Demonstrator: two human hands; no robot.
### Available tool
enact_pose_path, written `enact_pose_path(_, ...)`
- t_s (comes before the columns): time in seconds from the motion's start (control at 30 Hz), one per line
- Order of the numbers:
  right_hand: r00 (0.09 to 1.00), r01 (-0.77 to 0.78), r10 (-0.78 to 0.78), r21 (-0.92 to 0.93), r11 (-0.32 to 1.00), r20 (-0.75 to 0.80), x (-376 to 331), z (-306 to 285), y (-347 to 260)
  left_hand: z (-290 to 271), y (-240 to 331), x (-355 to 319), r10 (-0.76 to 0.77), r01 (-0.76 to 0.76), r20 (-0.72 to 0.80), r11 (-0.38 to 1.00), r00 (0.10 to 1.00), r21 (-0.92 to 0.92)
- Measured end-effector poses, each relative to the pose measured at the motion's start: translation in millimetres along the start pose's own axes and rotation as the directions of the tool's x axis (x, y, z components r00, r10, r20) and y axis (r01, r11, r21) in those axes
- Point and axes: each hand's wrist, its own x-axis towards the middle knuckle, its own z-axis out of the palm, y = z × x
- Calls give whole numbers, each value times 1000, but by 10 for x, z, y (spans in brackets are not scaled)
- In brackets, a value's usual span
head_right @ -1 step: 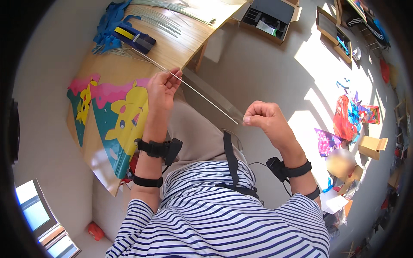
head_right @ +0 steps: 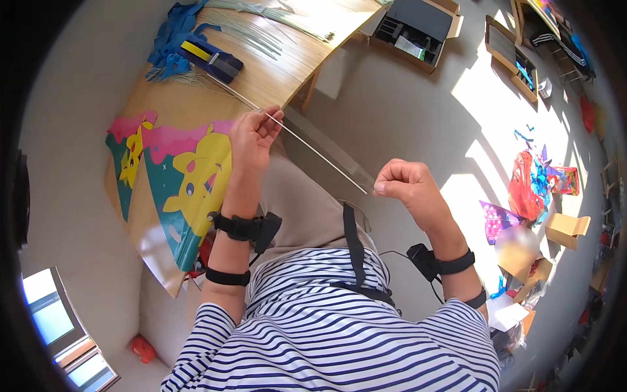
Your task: Assembling and packaging a plastic kite by inserting a rod and attaching string.
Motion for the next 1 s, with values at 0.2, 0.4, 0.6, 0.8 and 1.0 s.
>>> enact_pose_path(0.2,1000,1,-1,-32,999,-12,-3,1,-17,55,5,-25,-2,2,-23,1000,1000,-25)
enact_pose_path(0.4,1000,-12,11,-45,999,-17,2,9,-7,106,-12,-42,7,-7,-20,1000,1000,-9)
enact_pose_path(0.6,1000,-10,9,-30,1000,-26,-23,8,-105,-34,95,135,57,-56,-24,997,998,54)
enact_pose_path(0.8,1000,6,-6,15,1000,-25,-38,-2,-178,-523,606,1035,211,-208,-34,975,977,79)
enact_pose_path(1.0,999,36,-35,51,998,-27,-112,-16,-354,-669,795,1520,180,-180,7,977,984,113)
